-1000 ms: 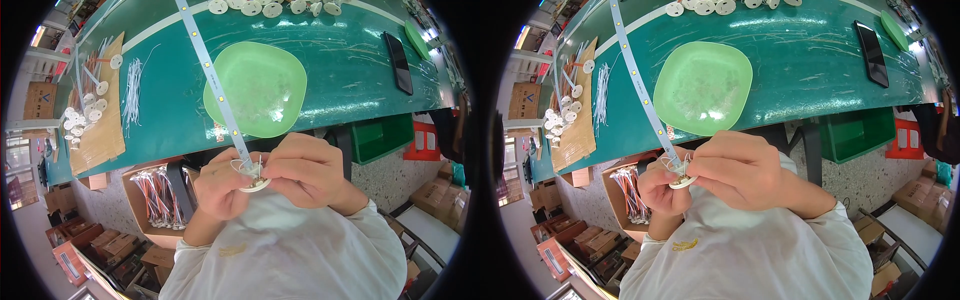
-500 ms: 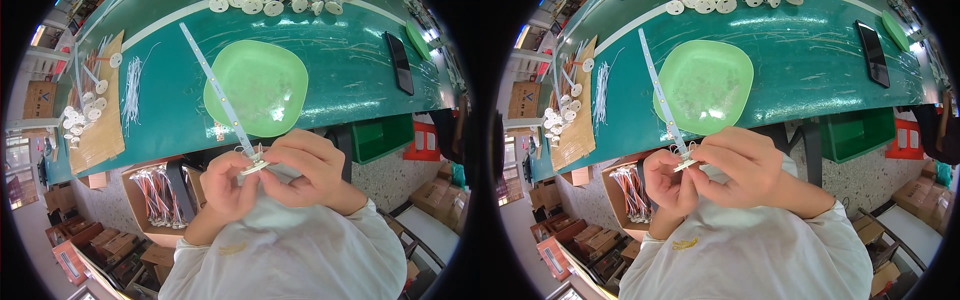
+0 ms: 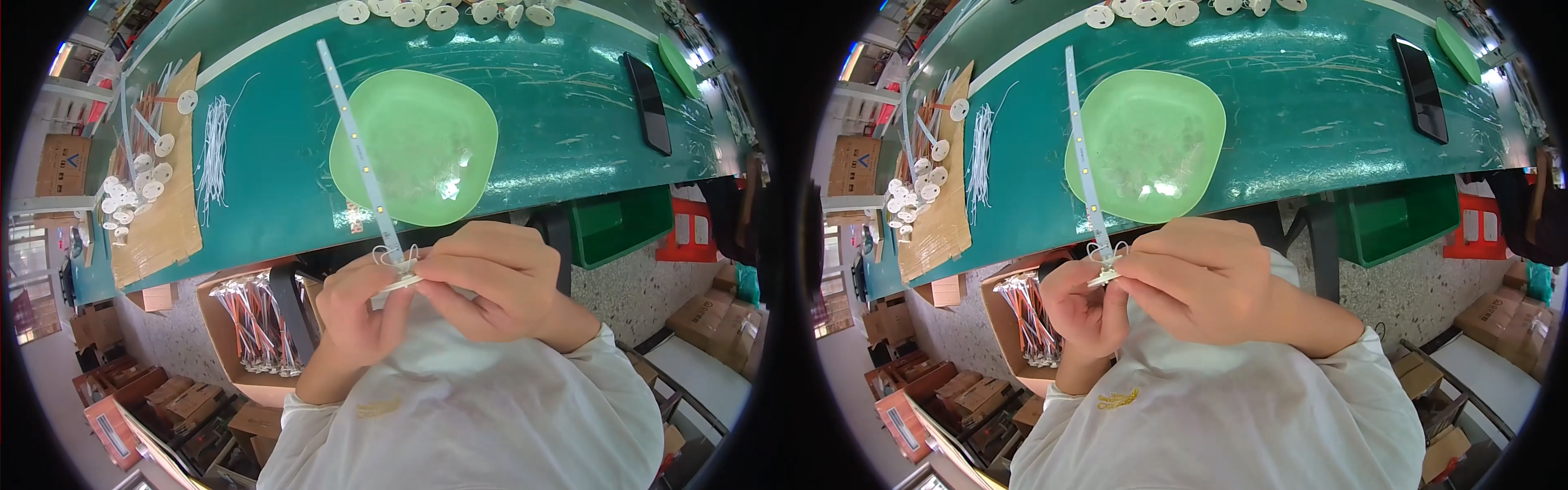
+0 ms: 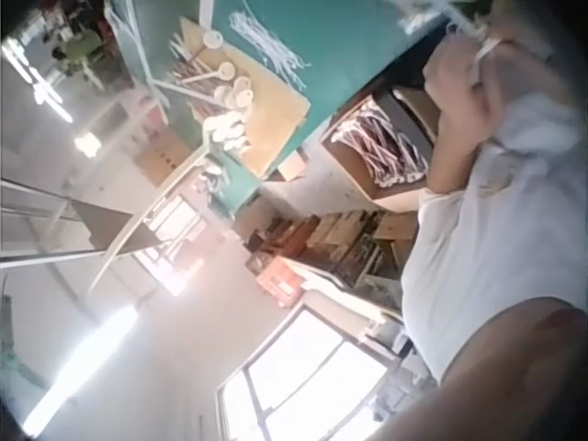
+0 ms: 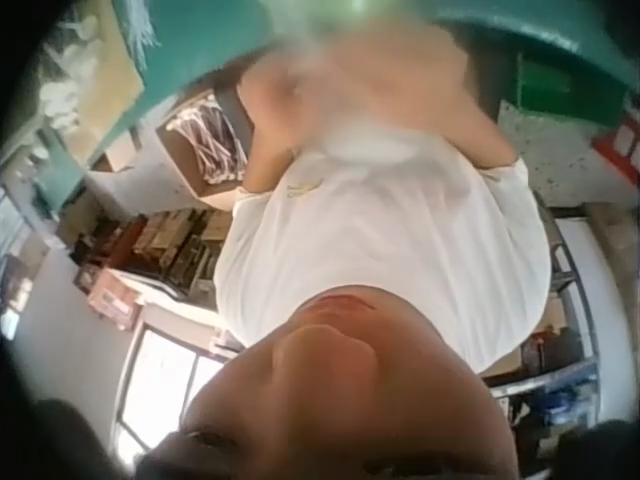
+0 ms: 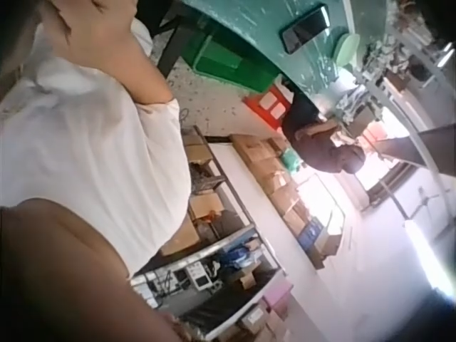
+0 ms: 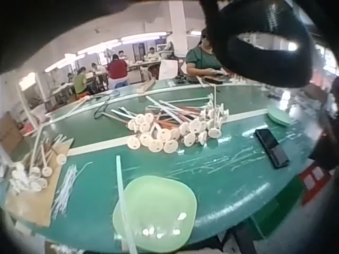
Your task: Assembling LED strips by attaching white circular plastic components to the base of the strips.
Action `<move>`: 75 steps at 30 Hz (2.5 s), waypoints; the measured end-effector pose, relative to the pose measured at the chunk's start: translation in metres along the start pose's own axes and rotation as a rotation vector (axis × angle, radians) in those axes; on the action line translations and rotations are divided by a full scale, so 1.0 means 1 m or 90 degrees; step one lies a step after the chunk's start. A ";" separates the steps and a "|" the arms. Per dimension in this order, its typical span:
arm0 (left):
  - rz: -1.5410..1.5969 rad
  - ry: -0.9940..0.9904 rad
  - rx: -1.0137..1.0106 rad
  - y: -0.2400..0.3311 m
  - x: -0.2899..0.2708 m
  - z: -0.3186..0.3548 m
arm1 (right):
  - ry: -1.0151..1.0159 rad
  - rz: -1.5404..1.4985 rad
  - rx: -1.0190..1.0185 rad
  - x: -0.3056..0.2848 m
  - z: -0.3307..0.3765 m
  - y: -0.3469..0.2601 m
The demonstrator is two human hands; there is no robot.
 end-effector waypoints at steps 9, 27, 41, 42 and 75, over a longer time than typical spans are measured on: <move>-0.082 0.019 0.008 0.007 -0.022 -0.006 | -0.084 -0.022 0.038 0.001 -0.029 0.012; 0.094 0.130 0.024 -0.024 -0.040 0.011 | -0.400 0.243 0.278 0.047 -0.065 0.103; 0.188 0.118 -0.060 -0.031 -0.028 0.009 | -0.178 0.114 0.286 -0.010 -0.044 0.062; 0.211 0.111 -0.072 -0.032 -0.026 0.007 | -0.109 -0.005 0.275 -0.015 -0.038 0.056; 0.403 0.082 0.077 -0.012 0.005 -0.001 | 0.089 -0.064 0.023 -0.007 0.008 0.006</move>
Point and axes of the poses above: each hand's wrist, its own z-axis away from the middle knuckle, its own x-axis out of the palm, y = z × x, the point moved 9 cm from there along -z, towards the middle knuckle, and after that the axes turned 13 degrees about -y, right-handed, at the moved point
